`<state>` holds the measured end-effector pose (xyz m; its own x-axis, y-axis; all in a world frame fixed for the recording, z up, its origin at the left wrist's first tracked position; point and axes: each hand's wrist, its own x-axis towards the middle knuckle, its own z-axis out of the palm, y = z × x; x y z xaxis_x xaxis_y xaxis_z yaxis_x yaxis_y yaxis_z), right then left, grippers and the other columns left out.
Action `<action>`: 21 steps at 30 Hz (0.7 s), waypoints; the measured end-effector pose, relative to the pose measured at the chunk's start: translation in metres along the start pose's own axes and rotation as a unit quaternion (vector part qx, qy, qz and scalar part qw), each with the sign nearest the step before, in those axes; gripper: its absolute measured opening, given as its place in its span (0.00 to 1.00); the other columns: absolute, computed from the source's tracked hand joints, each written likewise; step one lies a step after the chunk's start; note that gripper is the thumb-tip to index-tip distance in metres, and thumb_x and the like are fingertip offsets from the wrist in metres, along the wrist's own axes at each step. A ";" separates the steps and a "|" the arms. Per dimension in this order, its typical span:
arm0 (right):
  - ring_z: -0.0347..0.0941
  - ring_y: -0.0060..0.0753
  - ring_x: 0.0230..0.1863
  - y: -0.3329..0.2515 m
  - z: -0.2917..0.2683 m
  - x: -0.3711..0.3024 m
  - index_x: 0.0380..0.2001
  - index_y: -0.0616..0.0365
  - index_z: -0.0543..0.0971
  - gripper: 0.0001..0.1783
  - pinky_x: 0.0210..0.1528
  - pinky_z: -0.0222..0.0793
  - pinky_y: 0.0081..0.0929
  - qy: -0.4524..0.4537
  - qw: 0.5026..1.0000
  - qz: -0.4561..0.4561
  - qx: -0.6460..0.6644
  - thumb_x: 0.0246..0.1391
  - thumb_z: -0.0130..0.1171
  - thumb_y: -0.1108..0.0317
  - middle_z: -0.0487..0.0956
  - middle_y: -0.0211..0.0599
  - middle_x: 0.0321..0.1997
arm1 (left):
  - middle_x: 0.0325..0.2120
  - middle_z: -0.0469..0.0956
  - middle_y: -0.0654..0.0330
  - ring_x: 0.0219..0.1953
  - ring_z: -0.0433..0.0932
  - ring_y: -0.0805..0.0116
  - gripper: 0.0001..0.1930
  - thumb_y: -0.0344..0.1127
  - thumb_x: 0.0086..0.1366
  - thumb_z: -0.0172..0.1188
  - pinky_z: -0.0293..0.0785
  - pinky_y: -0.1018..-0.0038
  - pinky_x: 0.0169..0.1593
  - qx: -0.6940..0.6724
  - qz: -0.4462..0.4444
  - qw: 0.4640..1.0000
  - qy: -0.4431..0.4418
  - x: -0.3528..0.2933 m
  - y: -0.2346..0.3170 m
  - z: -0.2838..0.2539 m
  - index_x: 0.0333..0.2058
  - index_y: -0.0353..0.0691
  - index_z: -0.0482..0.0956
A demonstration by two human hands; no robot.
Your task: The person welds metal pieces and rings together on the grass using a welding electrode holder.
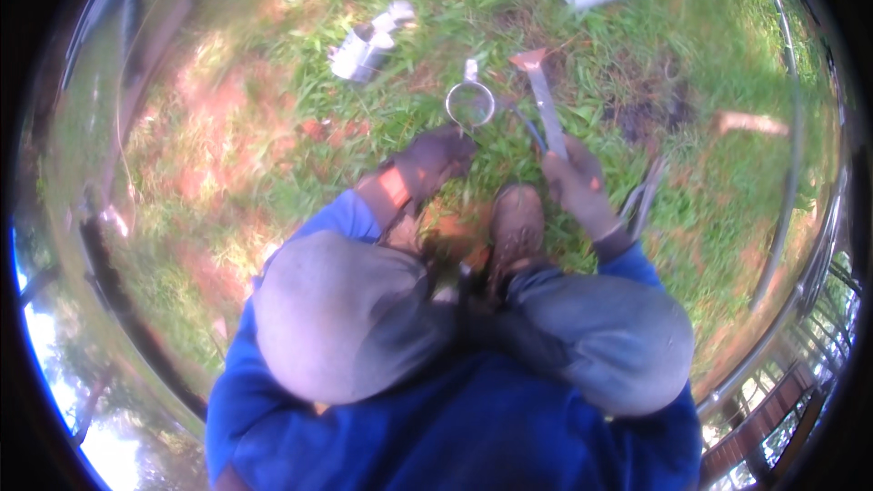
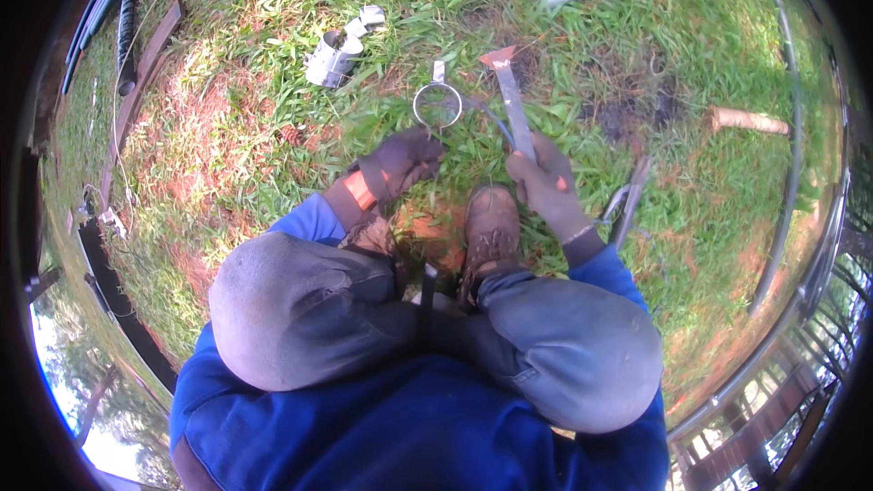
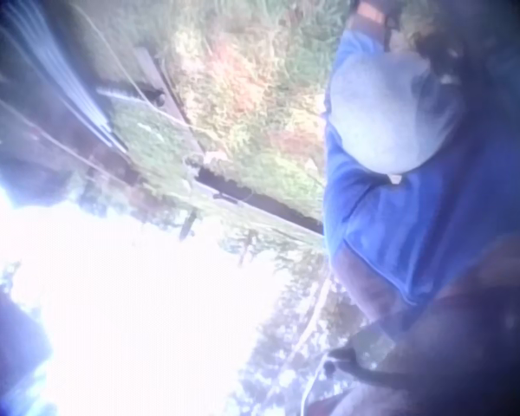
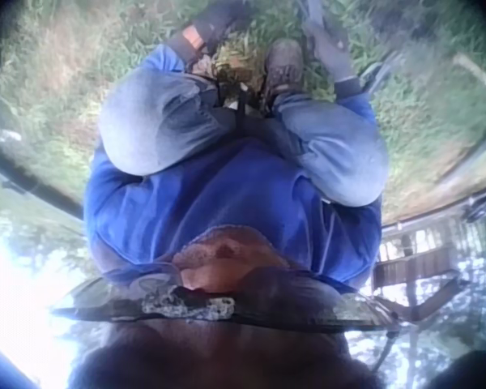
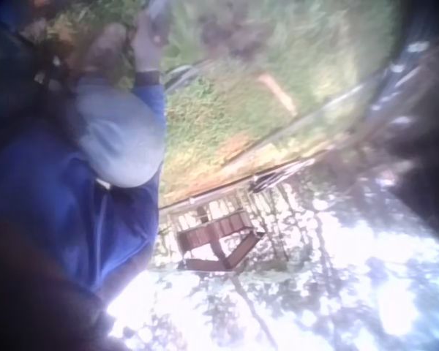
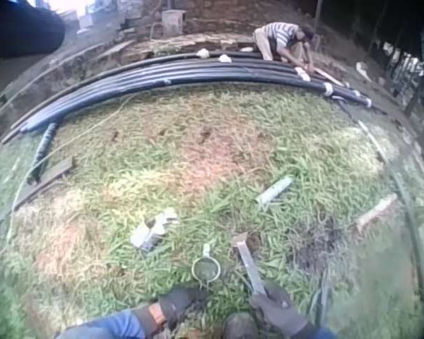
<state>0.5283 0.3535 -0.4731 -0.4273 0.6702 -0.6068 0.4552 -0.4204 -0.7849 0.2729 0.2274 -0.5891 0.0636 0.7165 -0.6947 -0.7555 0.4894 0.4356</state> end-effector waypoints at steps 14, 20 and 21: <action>0.71 0.20 0.21 -0.004 -0.002 0.003 0.43 0.56 0.77 0.09 0.22 0.62 0.26 -0.032 0.999 -0.011 0.004 0.64 0.64 0.65 0.75 0.26 0.28 | 0.51 0.81 0.49 0.45 0.86 0.56 0.17 0.32 0.83 0.58 0.89 0.62 0.48 0.500 0.363 0.749 -0.241 0.040 -0.025 -0.073 0.65 0.37 0.73; 0.70 0.20 0.21 -0.019 0.001 -0.002 0.39 0.55 0.78 0.08 0.22 0.62 0.26 -0.033 0.998 0.026 0.049 0.64 0.64 0.64 0.76 0.26 0.28 | 0.52 0.79 0.51 0.42 0.84 0.59 0.15 0.34 0.85 0.55 0.88 0.62 0.46 0.338 0.235 0.894 -0.175 0.033 -0.028 -0.062 0.64 0.36 0.72; 0.70 0.20 0.21 -0.020 0.001 -0.003 0.39 0.55 0.78 0.08 0.22 0.62 0.26 -0.033 0.998 0.025 0.049 0.64 0.64 0.64 0.76 0.26 0.28 | 0.50 0.79 0.52 0.44 0.85 0.60 0.14 0.33 0.86 0.54 0.88 0.62 0.47 0.300 0.197 0.920 -0.157 0.031 -0.027 -0.058 0.62 0.34 0.73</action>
<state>0.5195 0.3589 -0.4556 -0.4578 0.6061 -0.6505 0.3996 -0.5133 -0.7595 0.2573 0.2077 -0.6560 0.1190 0.9594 -0.2556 -0.2694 0.2790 0.9217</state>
